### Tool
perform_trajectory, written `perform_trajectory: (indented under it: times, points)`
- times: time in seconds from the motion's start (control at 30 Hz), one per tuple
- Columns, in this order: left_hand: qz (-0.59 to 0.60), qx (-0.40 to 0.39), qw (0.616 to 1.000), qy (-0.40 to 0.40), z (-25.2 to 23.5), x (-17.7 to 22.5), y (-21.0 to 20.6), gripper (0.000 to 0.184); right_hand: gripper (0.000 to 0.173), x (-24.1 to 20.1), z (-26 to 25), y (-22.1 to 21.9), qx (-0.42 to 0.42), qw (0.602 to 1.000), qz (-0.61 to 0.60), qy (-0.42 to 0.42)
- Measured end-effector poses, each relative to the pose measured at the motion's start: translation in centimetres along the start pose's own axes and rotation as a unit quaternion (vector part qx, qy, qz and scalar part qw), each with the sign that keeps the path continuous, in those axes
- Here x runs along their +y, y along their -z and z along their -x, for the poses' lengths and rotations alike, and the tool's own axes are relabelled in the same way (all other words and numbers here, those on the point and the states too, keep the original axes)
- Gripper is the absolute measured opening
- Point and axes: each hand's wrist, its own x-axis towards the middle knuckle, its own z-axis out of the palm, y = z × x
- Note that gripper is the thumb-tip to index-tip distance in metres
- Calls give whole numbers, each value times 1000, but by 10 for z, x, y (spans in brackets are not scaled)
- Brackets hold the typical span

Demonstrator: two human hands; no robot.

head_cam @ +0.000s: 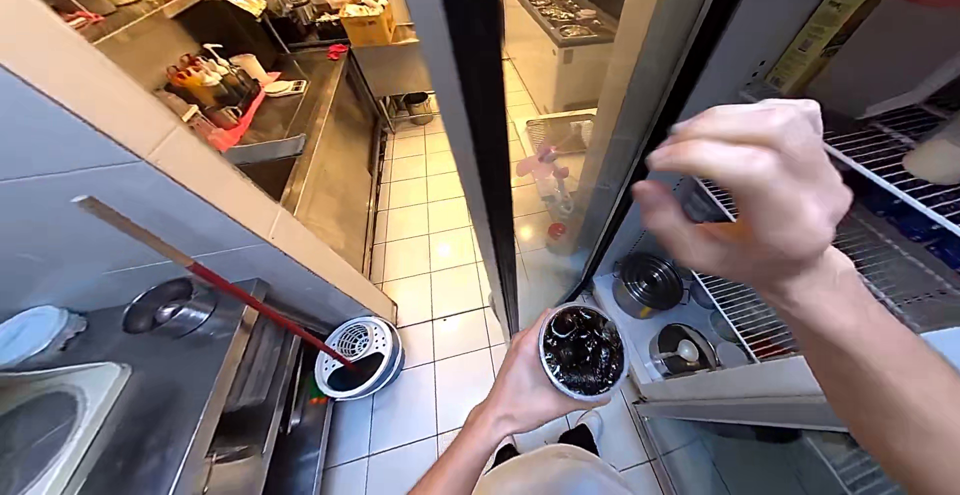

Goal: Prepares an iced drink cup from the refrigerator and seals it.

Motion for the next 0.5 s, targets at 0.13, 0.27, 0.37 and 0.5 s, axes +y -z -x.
perform_trajectory:
  times: [0.13, 0.27, 0.37, 0.5]
  points:
    - [-3, 24, 1000, -4, 34, 4, 29, 95, 27, -56, -48, -47, -94, 982, 81, 145]
    - [5, 57, 998, -4, 64, 7, 54, 96, 40, -74, -49, -109, -241, 952, 118, 145]
    - [-9, 82, 997, 10, 78, 6, 73, 96, 49, -74, -40, -130, -272, 946, 130, 114]
    - [-27, 118, 992, 39, 96, 6, 90, 96, 44, -84, -24, -119, -250, 956, 136, 68]
